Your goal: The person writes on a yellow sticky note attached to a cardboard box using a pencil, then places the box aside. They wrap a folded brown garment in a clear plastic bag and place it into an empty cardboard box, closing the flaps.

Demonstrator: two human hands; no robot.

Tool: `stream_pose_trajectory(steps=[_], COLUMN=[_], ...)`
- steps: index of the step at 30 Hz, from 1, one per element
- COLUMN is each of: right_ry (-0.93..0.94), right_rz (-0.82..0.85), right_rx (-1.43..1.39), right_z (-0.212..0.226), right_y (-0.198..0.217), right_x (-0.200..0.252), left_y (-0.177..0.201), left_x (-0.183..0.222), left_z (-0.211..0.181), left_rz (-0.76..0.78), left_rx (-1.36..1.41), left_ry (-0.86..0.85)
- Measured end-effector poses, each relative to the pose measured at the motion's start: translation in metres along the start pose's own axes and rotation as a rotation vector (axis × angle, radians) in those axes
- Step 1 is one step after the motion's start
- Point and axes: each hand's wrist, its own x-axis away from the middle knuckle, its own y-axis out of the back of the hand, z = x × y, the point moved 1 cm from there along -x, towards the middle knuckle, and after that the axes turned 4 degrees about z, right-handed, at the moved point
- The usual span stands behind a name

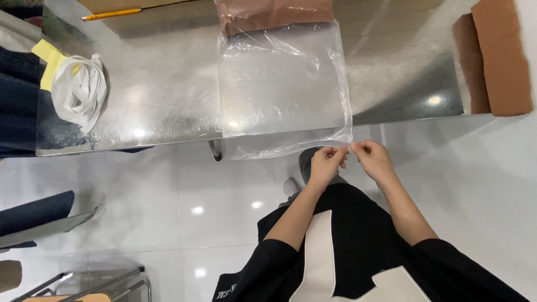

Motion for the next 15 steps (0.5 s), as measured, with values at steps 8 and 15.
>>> stream_pose_trajectory(steps=[8,15], right_ry=[-0.021,0.002], right_rz=[0.093,0.062], right_rx=[-0.119,-0.273], right_z=[0.009,0.004], right_y=[-0.015,-0.017], right_x=[0.005,0.006], left_y=[-0.006,0.003], left_x=[-0.011,-0.005], left_z=[0.013,0.007], left_rz=[0.086,0.038], left_rx=[0.086,0.261], left_ry=[0.091,0.02])
